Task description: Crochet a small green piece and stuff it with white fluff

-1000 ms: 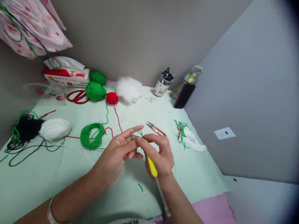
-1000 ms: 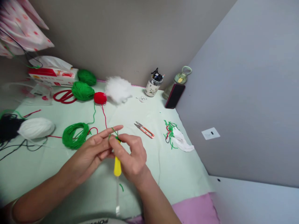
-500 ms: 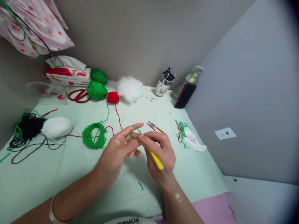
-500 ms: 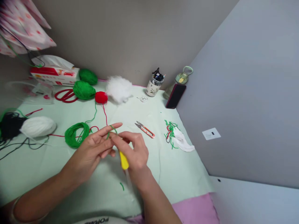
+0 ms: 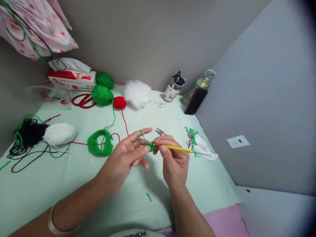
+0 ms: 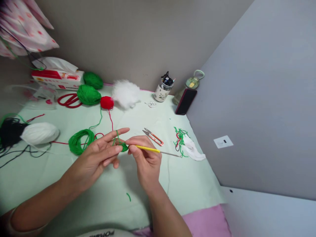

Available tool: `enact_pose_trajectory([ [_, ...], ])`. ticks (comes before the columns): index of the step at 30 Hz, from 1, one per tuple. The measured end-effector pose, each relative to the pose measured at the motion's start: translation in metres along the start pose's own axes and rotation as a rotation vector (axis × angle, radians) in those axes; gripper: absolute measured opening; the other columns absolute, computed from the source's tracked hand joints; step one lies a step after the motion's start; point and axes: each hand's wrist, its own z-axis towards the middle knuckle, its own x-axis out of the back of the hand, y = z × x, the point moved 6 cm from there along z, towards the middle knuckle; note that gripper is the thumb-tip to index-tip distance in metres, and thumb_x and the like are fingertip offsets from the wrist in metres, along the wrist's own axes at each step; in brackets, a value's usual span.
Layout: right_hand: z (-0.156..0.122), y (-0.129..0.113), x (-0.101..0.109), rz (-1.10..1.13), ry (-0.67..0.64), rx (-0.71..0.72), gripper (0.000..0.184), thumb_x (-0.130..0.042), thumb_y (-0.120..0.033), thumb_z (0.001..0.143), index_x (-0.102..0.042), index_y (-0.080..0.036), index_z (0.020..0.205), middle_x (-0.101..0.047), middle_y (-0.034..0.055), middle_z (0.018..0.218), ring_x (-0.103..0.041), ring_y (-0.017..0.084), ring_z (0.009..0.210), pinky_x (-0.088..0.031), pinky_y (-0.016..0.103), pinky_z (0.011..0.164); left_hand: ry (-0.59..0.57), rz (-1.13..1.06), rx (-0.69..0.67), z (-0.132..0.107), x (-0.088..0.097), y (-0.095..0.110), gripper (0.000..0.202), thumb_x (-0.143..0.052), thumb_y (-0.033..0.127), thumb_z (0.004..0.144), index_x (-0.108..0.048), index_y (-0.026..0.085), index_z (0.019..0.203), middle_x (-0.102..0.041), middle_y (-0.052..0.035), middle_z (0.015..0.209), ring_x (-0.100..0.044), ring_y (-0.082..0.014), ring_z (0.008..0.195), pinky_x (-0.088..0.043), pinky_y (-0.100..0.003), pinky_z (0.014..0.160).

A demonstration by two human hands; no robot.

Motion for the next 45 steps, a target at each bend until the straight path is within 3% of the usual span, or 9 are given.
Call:
enact_pose_trajectory([
  [5,0.005,0.005,0.013,0.13,0.109,-0.103,0.014,-0.071,-0.032,0.095,-0.08,-0.023,0.09,-0.072,0.0029,0.083,-0.065,0.014,0.062,-0.056,0.03,0.059,-0.031,-0.105,0.112,0.0,0.002,0.002,0.044,-0.08,0.019,0.082,-0.075,0.017,0.126,-0.036,0.0111,0.056,-0.019,-0.0048,0.048,-0.04,-0.016,0.047],
  [9,0.007,0.01,0.011,0.262,0.102,-0.206,0.018,-0.071,-0.036,0.094,-0.079,-0.022,0.085,-0.069,0.0008,0.075,-0.061,0.011,0.057,-0.052,0.026,0.053,-0.032,-0.066,0.061,0.0,0.003,0.003,0.033,-0.079,0.018,0.081,-0.081,0.023,0.114,-0.053,0.0059,0.074,-0.023,-0.0018,0.047,-0.042,-0.016,0.047],
  [12,0.004,0.009,0.004,0.193,0.034,-0.175,0.016,-0.073,-0.037,0.093,-0.079,-0.024,0.086,-0.071,0.0031,0.081,-0.066,0.016,0.071,-0.055,0.028,0.06,-0.043,0.035,-0.005,-0.002,0.0,0.002,0.032,-0.08,0.022,0.082,-0.081,0.027,0.114,-0.062,0.0021,0.089,-0.034,-0.0023,0.049,-0.047,-0.019,0.05],
  [21,0.002,0.012,0.008,0.137,0.073,-0.168,0.017,-0.071,-0.039,0.094,-0.078,-0.023,0.091,-0.072,0.0034,0.083,-0.065,0.015,0.07,-0.056,0.029,0.062,-0.036,0.073,-0.023,0.002,-0.001,0.001,0.027,-0.079,0.029,0.086,-0.082,0.024,0.112,-0.057,0.0048,0.072,-0.034,-0.0052,0.05,-0.053,-0.023,0.057],
  [28,0.007,0.008,0.006,0.246,0.052,-0.203,0.021,-0.063,-0.036,0.1,-0.072,-0.021,0.088,-0.075,0.0027,0.081,-0.067,0.013,0.062,-0.059,0.029,0.061,0.022,0.145,-0.039,0.0,0.004,0.005,0.019,-0.079,0.029,0.085,-0.082,0.026,0.104,-0.063,0.0034,0.086,-0.047,-0.0045,0.053,-0.051,-0.023,0.059],
  [33,0.001,-0.004,0.01,0.035,0.055,-0.044,0.019,-0.056,-0.028,0.104,-0.072,-0.023,0.096,-0.077,0.0038,0.088,-0.072,0.017,0.07,-0.06,0.033,0.066,0.074,0.254,-0.048,-0.001,0.011,0.005,0.023,-0.08,0.032,0.086,-0.081,0.03,0.108,-0.064,0.0042,0.085,-0.059,-0.0064,0.058,-0.045,-0.022,0.06],
  [38,-0.012,-0.02,0.0,-0.309,-0.037,0.314,0.028,-0.051,-0.012,0.102,-0.07,-0.028,0.116,-0.077,0.0045,0.096,-0.072,0.019,0.083,-0.058,0.037,0.074,0.131,0.304,-0.137,-0.002,0.012,0.005,0.03,-0.083,0.03,0.084,-0.079,0.03,0.114,-0.061,0.0047,0.082,-0.063,-0.0087,0.064,-0.046,-0.022,0.063],
  [42,-0.022,-0.024,-0.011,-0.687,-0.087,0.563,0.034,-0.062,-0.01,0.096,-0.071,-0.029,0.123,-0.074,0.0066,0.103,-0.071,0.02,0.092,-0.06,0.036,0.076,0.108,0.117,-0.089,-0.002,0.007,-0.003,0.044,-0.085,0.027,0.081,-0.075,0.026,0.124,-0.058,0.0065,0.071,-0.05,-0.0064,0.056,-0.047,-0.019,0.058],
  [45,-0.017,-0.026,-0.006,-0.653,-0.03,0.534,0.027,-0.06,-0.013,0.098,-0.074,-0.028,0.116,-0.074,0.0067,0.102,-0.071,0.021,0.093,-0.06,0.036,0.076,0.022,-0.061,0.105,0.0,0.002,-0.012,0.044,-0.084,0.029,0.083,-0.075,0.019,0.125,-0.039,0.011,0.052,-0.032,-0.0049,0.047,-0.044,-0.016,0.051],
])
